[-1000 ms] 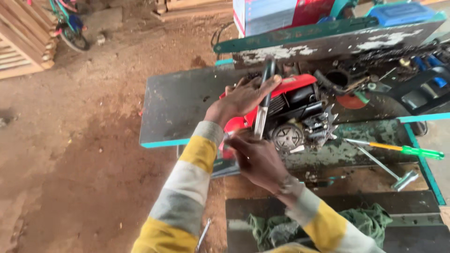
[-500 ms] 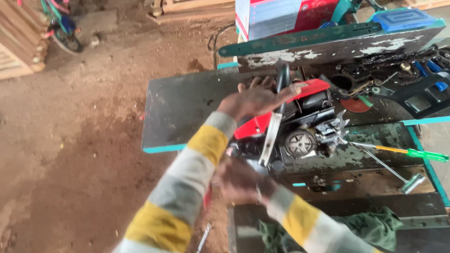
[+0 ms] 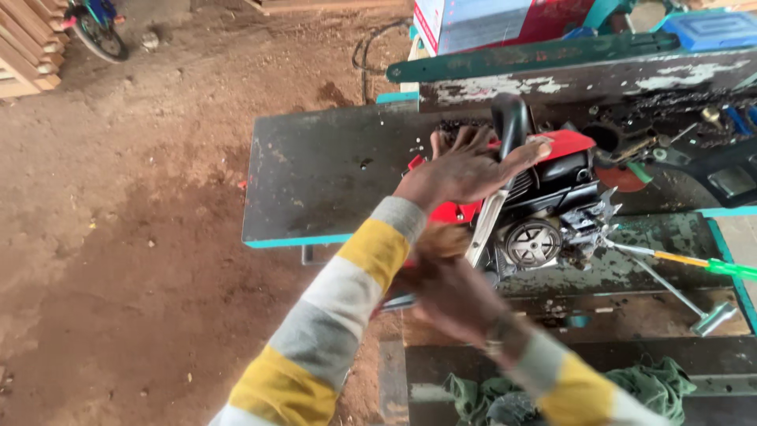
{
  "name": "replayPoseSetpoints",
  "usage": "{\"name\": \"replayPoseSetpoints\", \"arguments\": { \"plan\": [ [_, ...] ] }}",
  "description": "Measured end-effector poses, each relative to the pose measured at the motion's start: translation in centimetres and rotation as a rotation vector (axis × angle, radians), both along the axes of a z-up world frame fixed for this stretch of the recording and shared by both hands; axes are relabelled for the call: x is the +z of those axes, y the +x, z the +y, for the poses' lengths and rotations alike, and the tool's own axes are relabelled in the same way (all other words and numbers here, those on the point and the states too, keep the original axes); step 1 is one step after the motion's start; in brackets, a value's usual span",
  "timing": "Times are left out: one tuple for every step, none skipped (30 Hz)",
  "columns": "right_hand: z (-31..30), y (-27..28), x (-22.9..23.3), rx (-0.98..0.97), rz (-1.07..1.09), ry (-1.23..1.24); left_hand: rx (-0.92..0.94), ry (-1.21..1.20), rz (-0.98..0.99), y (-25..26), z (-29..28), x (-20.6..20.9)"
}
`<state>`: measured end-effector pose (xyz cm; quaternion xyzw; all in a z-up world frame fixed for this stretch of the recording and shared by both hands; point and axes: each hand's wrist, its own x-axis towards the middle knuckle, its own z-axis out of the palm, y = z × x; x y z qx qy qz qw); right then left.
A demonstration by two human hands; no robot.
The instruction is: The person cleans a chainsaw engine with a brush and a cloth, then uses a screwdriver and a socket wrench to manipulate internal components.
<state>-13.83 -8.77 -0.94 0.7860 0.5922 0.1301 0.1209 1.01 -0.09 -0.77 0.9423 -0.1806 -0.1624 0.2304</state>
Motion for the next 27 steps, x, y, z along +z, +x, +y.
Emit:
{"name": "replayPoseSetpoints", "arguments": {
  "plan": [
    [1.1,0.0,-1.6,-0.068,0.027,0.36,-0.063,-0.081,-0.014,0.1,0.1,-0.1],
    [1.6,0.2,-2.8,-0.066,0.03,0.359,-0.125,-0.164,-0.018,-0.3,0.1,-0.4],
    [2.2,0.6,-3.8,-0.158,0.407,0.112,-0.123,-0.165,-0.016,-0.3,0.1,-0.6],
    [2.4,0.8,-4.2,-0.251,0.782,-0.138,-0.126,-0.087,0.034,-0.1,0.1,-0.7],
    [1.1,0.3,-4.1,-0.259,0.788,-0.131,-0.13,-0.009,0.082,0.1,0.1,-0.9],
    [-1.8,-0.2,-3.2,-0.142,0.737,0.242,-0.129,-0.007,0.075,0.6,0.3,-1.1],
    [-4.2,-0.4,-2.1,-0.014,0.666,0.609,-0.238,-0.04,-0.105,0.9,0.5,-1.3],
    [-6.2,-0.3,-1.1,-0.163,0.587,0.695,-0.34,-0.091,-0.257,-0.1,0.2,-2.1],
    [-8.1,-0.2,0.0,-0.313,0.502,0.775,-0.335,-0.106,-0.234,-1.3,-0.2,-2.7],
    [-9.6,0.1,1.4,-0.369,0.402,0.727,-0.161,-0.097,-0.124,-1.3,0.1,-2.0],
    [-10.3,0.4,2.3,-0.425,0.303,0.68,0.018,-0.092,-0.019,-1.1,0.3,-1.1],
    [-10.2,0.2,2.3,-0.43,0.311,0.677,0.017,-0.093,-0.009,-1.5,0.2,-0.5],
    [-10.1,0.2,2.0,-0.418,0.47,0.912,0.046,-0.043,0.01,-1.8,0.1,0.0],
    [-10.0,0.4,1.6,-0.394,0.622,1.15,0.076,0.008,0.02,-1.8,0.0,0.5],
    [-8.7,0.1,0.5,-0.395,0.621,1.15,0.075,0.008,0.02,-1.9,0.1,0.6],
    [-6.6,-0.5,-0.9,-0.513,0.615,1.007,0.05,-0.041,0.048,-2.0,0.4,0.5],
    [-5.7,-0.7,-1.4,-0.625,0.607,0.862,0.026,-0.09,0.075,-1.8,0.4,0.1],
    [-6.2,-0.3,-1.2,-0.614,0.601,0.866,0.031,-0.086,0.064,-1.2,0.5,-0.2],
    [-7.2,0.0,-0.6,-0.596,0.882,0.76,-0.094,-0.012,-0.155,-0.7,0.5,-0.6],
    [-8.2,-1.2,-0.2,-0.596,1.179,0.64,-0.237,0.057,-0.345,-1.4,0.2,-1.4],
    [-9.0,-2.6,0.0,-0.61,1.193,0.646,-0.249,0.057,-0.328,-2.3,0.0,-1.9],
    [-9.7,-2.1,0.3,-0.701,1.064,0.915,-0.088,0.022,-0.176,-1.8,0.3,-1.4],
    [-10.2,-1.4,0.2,-0.781,0.922,1.18,0.074,-0.017,-0.026,-1.3,0.5,-0.7],
    [-10.3,-1.8,-0.8,-0.803,0.945,1.164,0.076,-0.023,0.006,-2.2,0.3,-0.5],
    [-9.9,-1.8,-2.0,-0.808,0.823,1.051,0.095,-0.026,-0.04,-2.6,0.2,0.0],
    [-9.5,-1.0,-2.8,-0.789,0.676,0.962,0.105,-0.018,-0.123,-2.0,0.3,1.1],
    [-9.5,-1.7,-3.2,-0.791,0.671,0.972,0.098,-0.013,-0.128,-2.3,0.3,1.7]
  ]
}}
